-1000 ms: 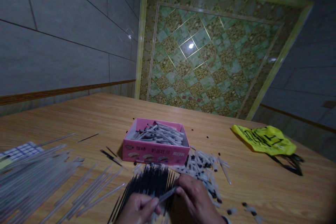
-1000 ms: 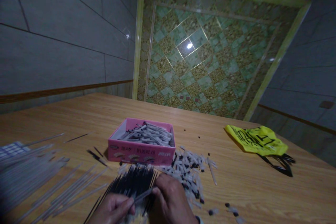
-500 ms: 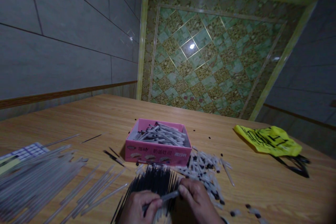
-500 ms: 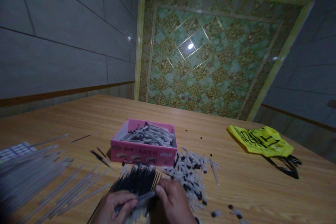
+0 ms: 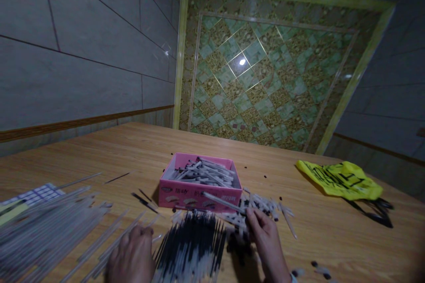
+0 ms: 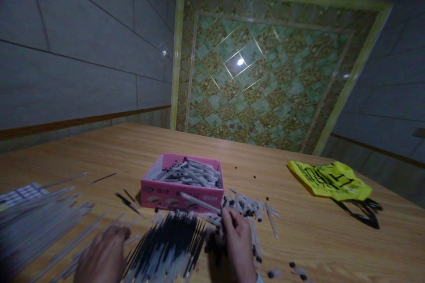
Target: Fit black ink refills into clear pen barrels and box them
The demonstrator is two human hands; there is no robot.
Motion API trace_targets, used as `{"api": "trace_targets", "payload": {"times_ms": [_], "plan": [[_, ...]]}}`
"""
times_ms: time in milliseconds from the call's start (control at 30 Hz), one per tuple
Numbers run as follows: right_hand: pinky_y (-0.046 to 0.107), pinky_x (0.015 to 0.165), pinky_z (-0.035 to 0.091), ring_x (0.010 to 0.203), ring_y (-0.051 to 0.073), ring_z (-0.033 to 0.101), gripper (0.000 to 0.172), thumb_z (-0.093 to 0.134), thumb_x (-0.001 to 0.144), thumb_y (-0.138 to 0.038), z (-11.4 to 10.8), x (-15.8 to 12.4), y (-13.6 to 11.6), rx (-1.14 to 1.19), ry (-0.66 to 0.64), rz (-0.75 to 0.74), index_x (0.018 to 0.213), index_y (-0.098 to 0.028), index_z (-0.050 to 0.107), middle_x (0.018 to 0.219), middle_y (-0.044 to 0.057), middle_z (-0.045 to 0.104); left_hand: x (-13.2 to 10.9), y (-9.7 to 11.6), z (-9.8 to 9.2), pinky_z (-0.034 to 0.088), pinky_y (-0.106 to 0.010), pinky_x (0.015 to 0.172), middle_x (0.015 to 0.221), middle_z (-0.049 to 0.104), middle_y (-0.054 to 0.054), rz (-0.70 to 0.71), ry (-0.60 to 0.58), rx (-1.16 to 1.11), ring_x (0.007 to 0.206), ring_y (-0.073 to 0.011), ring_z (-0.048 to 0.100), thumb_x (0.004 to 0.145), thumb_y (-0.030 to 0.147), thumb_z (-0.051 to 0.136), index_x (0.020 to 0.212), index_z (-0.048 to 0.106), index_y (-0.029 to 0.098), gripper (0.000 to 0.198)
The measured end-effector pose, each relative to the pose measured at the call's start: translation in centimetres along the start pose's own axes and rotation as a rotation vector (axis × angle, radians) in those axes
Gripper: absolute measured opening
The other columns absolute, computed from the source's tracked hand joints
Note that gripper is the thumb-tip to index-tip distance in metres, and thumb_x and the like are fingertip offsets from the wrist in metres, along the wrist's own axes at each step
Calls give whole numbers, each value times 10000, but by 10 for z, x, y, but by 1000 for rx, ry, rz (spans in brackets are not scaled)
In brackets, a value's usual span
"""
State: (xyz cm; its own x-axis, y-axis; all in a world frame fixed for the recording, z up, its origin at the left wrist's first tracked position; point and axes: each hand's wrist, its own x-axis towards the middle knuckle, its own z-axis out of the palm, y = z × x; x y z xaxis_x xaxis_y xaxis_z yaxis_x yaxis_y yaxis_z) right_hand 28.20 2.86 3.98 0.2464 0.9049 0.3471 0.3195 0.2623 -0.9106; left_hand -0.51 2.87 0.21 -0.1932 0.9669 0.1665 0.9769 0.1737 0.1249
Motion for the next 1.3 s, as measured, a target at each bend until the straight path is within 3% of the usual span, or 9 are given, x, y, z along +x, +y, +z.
{"api": "trace_targets", "payload": {"times_ms": [300, 433, 600, 667, 733, 833, 967, 1100, 1300], "plan": [[215, 494, 316, 535, 131, 460, 427, 421, 862, -469, 14, 89, -17, -216, 92, -197, 605, -153, 546, 535, -14, 488, 4, -2, 12, 379, -369, 707, 903, 691, -119, -15, -80, 19, 891, -276, 629, 731, -82, 265, 903, 659, 163, 496], [237, 537, 344, 564, 161, 533, 427, 431, 855, -440, 28, 119, -19, -338, 57, -207, 650, -125, 634, 565, 28, 579, 4, -2, 12, 387, -378, 766, 964, 668, -154, 38, 34, -12, 930, -280, 602, 732, -75, 279, 985, 657, 120, 495], [285, 681, 412, 787, 228, 612, 355, 498, 828, -354, 28, 107, -23, -476, 28, -191, 1031, -102, 646, 888, 127, 687, 6, 1, -4, 423, -323, 800, 966, 614, -102, 204, 331, -391, 913, -223, 565, 829, 87, 368, 1051, 629, 190, 357], [280, 701, 423, 815, 223, 616, 303, 487, 835, -321, 24, 89, -23, -511, -31, -193, 991, -128, 660, 907, 115, 693, 5, 4, -7, 425, -340, 833, 995, 598, -96, 283, 456, -559, 957, -234, 546, 844, 175, 413, 1011, 632, 215, 278], [256, 683, 431, 781, 203, 625, 215, 512, 811, -270, 20, 67, -21, -541, -135, -185, 879, -161, 684, 845, 75, 707, 0, 9, -8, 421, -349, 861, 1009, 616, -84, 347, 502, -707, 985, -241, 547, 831, 194, 455, 981, 646, 241, 247], [224, 635, 425, 721, 177, 632, 133, 568, 723, -169, 15, 35, -12, -603, -284, -141, 775, -183, 690, 769, 30, 713, -9, 21, -9, 451, -305, 842, 979, 678, -60, 306, 405, -997, 937, -235, 601, 785, 224, 559, 920, 683, 269, 189], [234, 615, 397, 717, 189, 631, 135, 576, 659, -124, 7, 6, 6, -733, -366, -49, 711, -184, 685, 745, 37, 707, -18, 40, -16, 525, -267, 680, 821, 720, -67, 16, 183, -1338, 753, -246, 667, 655, 290, 710, 825, 674, 245, 179], [268, 609, 364, 745, 233, 627, 144, 571, 630, -133, -2, -5, 20, -863, -385, 17, 699, -189, 684, 747, 67, 702, -23, 54, -19, 516, -290, 451, 643, 686, -38, -31, -5, -1524, 512, -227, 639, 710, 396, 637, 873, 549, 236, 245], [254, 632, 364, 783, 220, 644, 188, 586, 605, -143, 0, -11, 25, -899, -430, 47, 728, -231, 698, 777, 36, 718, -26, 63, -17, 458, -229, 379, 585, 666, -19, -318, -215, -1818, 430, -168, 603, 697, 439, 646, 956, 500, 199, 382]]}}
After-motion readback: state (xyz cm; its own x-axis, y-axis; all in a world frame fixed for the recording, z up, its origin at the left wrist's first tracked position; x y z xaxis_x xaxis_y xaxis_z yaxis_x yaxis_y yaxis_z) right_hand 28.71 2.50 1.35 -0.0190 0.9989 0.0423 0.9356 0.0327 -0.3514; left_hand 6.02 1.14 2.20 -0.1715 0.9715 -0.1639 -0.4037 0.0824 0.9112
